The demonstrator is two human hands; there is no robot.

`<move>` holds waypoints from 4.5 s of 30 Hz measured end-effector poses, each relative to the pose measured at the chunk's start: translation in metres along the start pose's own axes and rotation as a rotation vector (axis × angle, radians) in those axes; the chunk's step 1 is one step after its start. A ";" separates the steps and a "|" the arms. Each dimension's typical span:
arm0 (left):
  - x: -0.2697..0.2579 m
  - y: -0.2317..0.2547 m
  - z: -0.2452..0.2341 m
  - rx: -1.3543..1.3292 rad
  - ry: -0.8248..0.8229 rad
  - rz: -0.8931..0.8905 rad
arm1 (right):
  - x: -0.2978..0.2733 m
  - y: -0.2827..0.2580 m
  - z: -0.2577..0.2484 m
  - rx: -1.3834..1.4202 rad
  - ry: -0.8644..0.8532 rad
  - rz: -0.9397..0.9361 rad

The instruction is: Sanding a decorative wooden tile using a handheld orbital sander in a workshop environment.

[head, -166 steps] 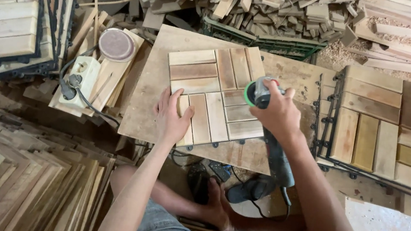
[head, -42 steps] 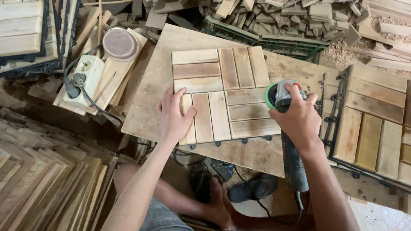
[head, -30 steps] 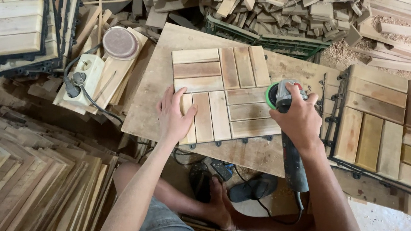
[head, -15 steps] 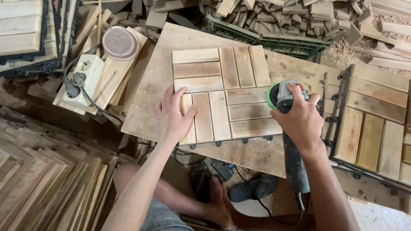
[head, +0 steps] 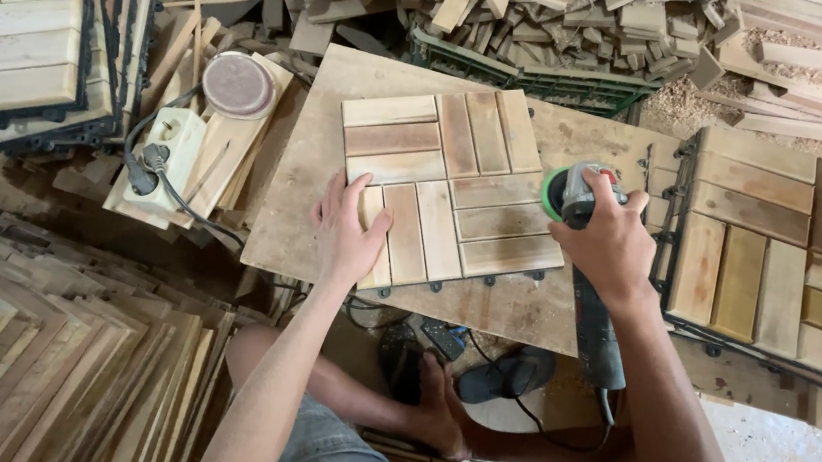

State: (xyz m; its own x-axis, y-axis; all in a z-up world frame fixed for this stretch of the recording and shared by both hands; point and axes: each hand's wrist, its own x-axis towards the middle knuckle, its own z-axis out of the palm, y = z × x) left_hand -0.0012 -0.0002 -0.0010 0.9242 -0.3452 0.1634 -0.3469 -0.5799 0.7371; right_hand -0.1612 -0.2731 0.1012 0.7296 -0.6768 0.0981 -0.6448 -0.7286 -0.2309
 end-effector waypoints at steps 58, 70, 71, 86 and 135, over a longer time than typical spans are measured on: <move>-0.012 -0.004 0.002 -0.110 -0.010 -0.044 | -0.036 -0.049 -0.013 0.084 -0.295 -0.017; -0.042 -0.004 -0.022 -0.112 -0.134 -0.036 | -0.070 -0.069 -0.004 0.102 -0.368 -0.105; -0.040 -0.002 -0.024 -0.096 -0.164 -0.071 | -0.065 -0.060 -0.001 0.089 -0.308 -0.095; -0.005 -0.004 -0.018 -0.024 -0.228 -0.076 | -0.031 -0.041 0.011 0.041 -0.182 -0.020; 0.023 0.008 -0.020 0.008 -0.188 -0.114 | -0.049 -0.088 -0.017 0.037 -0.316 -0.021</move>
State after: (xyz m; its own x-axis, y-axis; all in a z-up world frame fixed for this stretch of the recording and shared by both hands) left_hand 0.0206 0.0017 0.0219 0.9117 -0.4083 -0.0462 -0.2441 -0.6286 0.7384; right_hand -0.1440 -0.1776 0.1336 0.7812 -0.5909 -0.2013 -0.6241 -0.7341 -0.2675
